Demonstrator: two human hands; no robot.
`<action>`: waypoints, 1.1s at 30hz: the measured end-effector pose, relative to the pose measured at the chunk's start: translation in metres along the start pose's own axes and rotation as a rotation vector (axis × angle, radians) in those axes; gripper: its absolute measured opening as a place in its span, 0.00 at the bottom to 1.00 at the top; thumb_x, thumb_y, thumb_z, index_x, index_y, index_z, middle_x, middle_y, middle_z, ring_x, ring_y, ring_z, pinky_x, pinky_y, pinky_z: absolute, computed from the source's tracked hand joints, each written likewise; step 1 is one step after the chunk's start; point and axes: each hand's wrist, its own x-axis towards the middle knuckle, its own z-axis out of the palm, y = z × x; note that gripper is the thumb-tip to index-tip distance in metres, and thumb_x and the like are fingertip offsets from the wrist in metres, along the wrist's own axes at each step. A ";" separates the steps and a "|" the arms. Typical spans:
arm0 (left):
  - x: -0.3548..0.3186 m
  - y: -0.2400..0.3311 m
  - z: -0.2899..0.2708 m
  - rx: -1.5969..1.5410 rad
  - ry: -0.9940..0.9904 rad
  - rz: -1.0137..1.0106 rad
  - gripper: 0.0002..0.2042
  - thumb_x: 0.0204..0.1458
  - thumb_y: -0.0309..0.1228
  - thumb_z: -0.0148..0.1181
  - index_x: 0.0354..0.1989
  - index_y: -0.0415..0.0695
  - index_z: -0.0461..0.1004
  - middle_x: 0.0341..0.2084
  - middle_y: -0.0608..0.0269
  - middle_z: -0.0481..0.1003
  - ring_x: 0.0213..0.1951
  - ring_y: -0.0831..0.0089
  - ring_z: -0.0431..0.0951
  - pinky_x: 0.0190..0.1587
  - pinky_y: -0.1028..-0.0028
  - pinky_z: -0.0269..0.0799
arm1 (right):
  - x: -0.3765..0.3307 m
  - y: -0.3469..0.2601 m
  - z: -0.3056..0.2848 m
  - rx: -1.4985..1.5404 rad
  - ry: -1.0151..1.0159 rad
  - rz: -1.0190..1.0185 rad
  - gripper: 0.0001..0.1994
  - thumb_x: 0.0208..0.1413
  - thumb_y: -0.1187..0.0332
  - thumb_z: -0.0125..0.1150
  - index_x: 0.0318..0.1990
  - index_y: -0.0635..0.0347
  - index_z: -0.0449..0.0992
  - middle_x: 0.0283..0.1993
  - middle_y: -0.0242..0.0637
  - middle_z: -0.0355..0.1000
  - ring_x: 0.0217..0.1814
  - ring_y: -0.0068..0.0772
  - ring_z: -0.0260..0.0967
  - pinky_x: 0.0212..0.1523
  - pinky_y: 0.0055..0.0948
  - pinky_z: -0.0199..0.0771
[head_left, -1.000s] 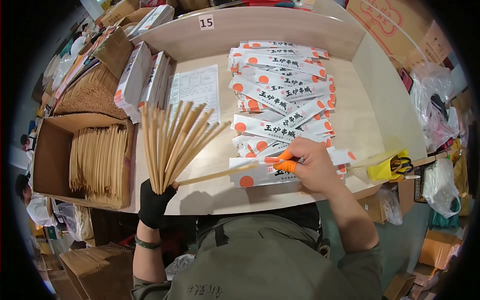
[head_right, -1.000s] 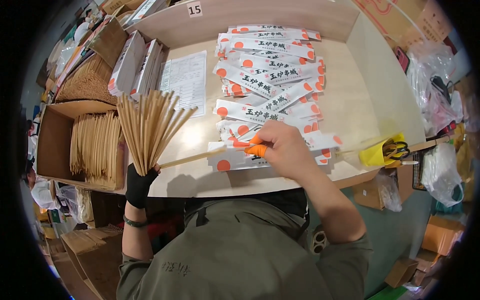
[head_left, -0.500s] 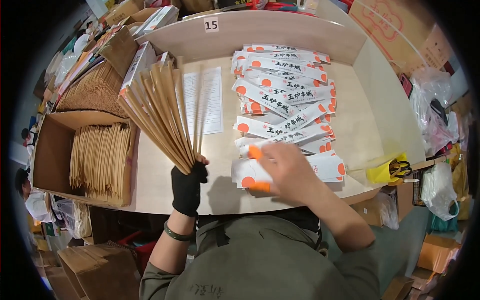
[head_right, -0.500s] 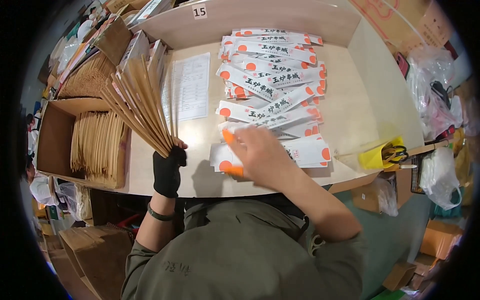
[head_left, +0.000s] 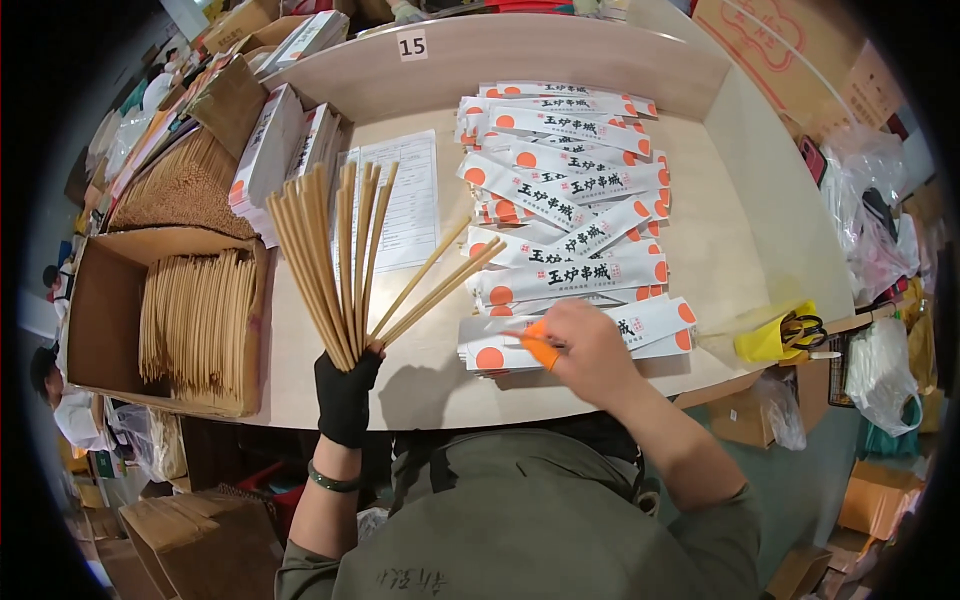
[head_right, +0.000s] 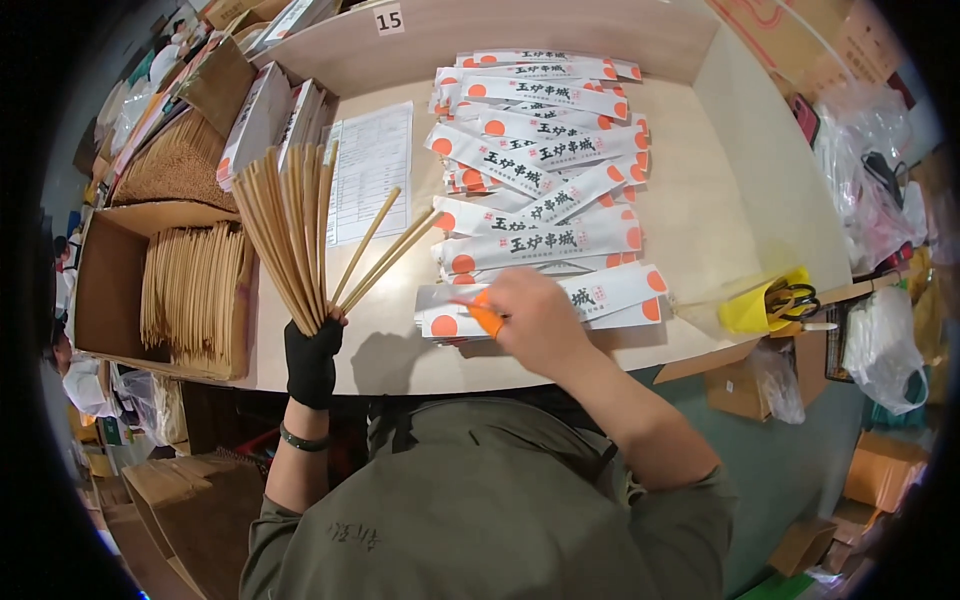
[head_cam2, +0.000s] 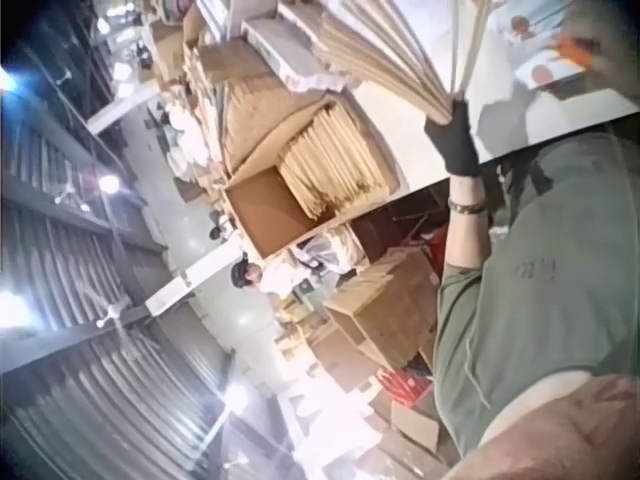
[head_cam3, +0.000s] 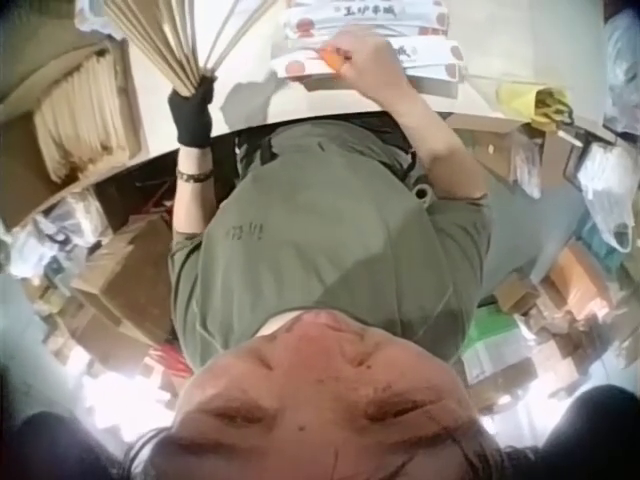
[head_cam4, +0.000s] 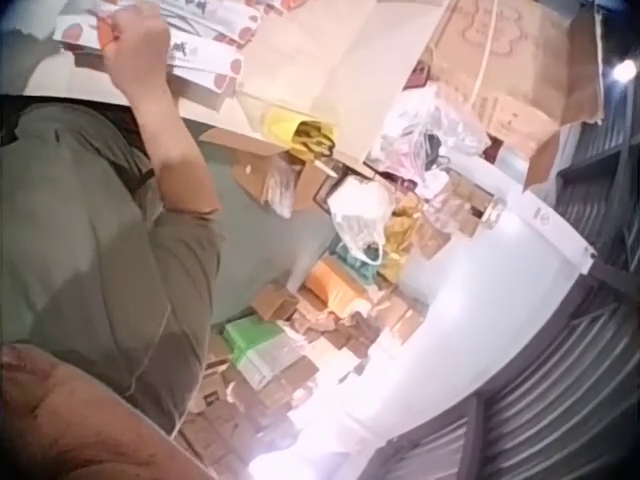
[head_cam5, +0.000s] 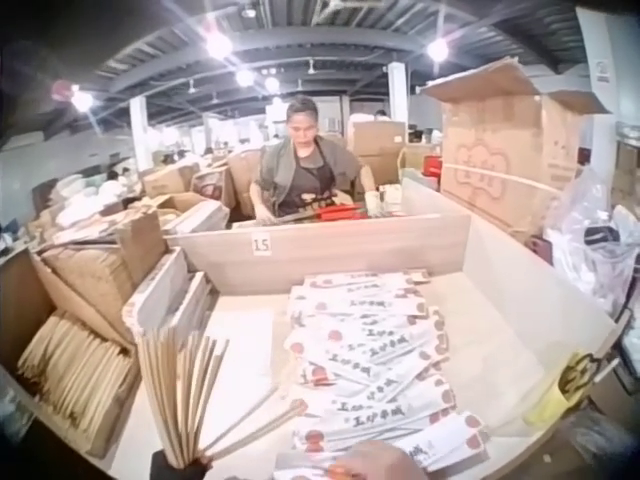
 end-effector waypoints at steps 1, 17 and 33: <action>-0.001 -0.002 -0.007 0.003 0.000 0.000 0.05 0.50 0.25 0.58 0.34 0.39 0.72 0.26 0.65 0.73 0.21 0.85 0.64 0.24 0.84 0.58 | 0.005 -0.002 -0.006 0.128 -0.028 0.194 0.10 0.47 0.71 0.68 0.26 0.63 0.70 0.24 0.34 0.61 0.25 0.29 0.60 0.28 0.24 0.65; -0.007 0.025 0.029 -0.101 -0.291 -0.015 0.06 0.53 0.27 0.60 0.35 0.36 0.74 0.35 0.59 0.78 0.40 0.73 0.78 0.42 0.74 0.72 | 0.028 -0.046 0.023 -0.160 -0.042 -0.338 0.08 0.42 0.68 0.66 0.30 0.59 0.76 0.30 0.32 0.69 0.34 0.34 0.67 0.32 0.32 0.68; 0.005 0.007 0.027 0.034 0.063 -0.008 0.07 0.51 0.28 0.58 0.34 0.37 0.74 0.22 0.63 0.74 0.20 0.82 0.68 0.21 0.83 0.59 | -0.010 -0.006 0.024 -0.097 0.002 -0.331 0.07 0.43 0.77 0.63 0.31 0.66 0.74 0.29 0.36 0.66 0.27 0.36 0.65 0.25 0.30 0.66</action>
